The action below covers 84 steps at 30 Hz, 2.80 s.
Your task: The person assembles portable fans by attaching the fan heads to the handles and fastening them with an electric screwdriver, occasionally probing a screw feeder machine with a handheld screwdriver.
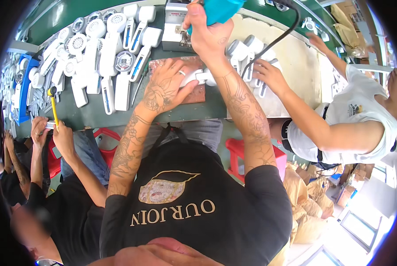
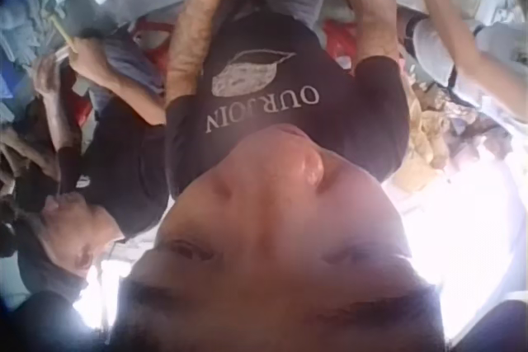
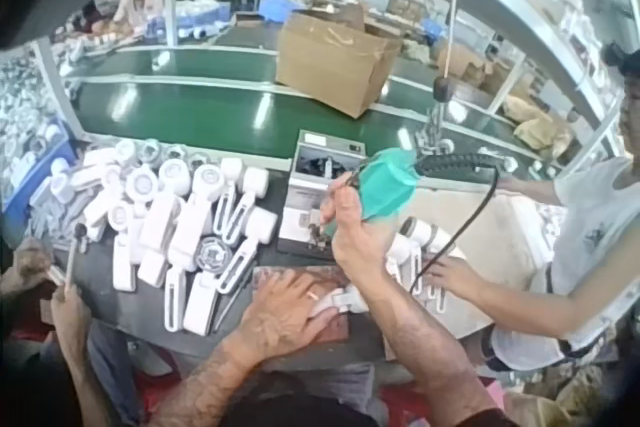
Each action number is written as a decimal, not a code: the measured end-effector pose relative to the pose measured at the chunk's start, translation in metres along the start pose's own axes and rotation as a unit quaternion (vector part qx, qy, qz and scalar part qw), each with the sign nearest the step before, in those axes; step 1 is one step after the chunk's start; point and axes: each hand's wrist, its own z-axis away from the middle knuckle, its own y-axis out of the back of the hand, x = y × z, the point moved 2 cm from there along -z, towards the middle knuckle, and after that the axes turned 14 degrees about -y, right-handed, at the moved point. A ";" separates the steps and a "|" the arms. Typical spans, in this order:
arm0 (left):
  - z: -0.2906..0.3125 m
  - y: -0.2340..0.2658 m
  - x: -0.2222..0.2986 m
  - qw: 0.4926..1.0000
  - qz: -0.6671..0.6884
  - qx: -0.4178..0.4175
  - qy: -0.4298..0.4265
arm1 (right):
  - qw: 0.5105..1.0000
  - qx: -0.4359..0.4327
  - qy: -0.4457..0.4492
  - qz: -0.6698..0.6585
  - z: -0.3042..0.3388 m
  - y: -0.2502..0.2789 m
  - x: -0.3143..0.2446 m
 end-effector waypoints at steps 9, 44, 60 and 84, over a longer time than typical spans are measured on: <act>0.001 -0.004 -0.004 1.000 0.011 -0.002 0.008 | 0.999 -0.042 -0.034 -0.005 0.005 0.006 0.009; 0.007 -0.002 -0.004 0.999 -0.029 0.012 -0.023 | 0.980 0.030 -0.154 0.119 0.108 0.048 -0.027; 0.143 0.179 -0.133 0.837 -0.444 0.194 0.255 | 0.985 0.042 -0.149 0.071 0.181 0.078 -0.069; -0.065 -0.020 0.043 0.990 0.072 0.044 0.111 | 0.980 0.058 -0.181 0.058 0.194 0.092 -0.079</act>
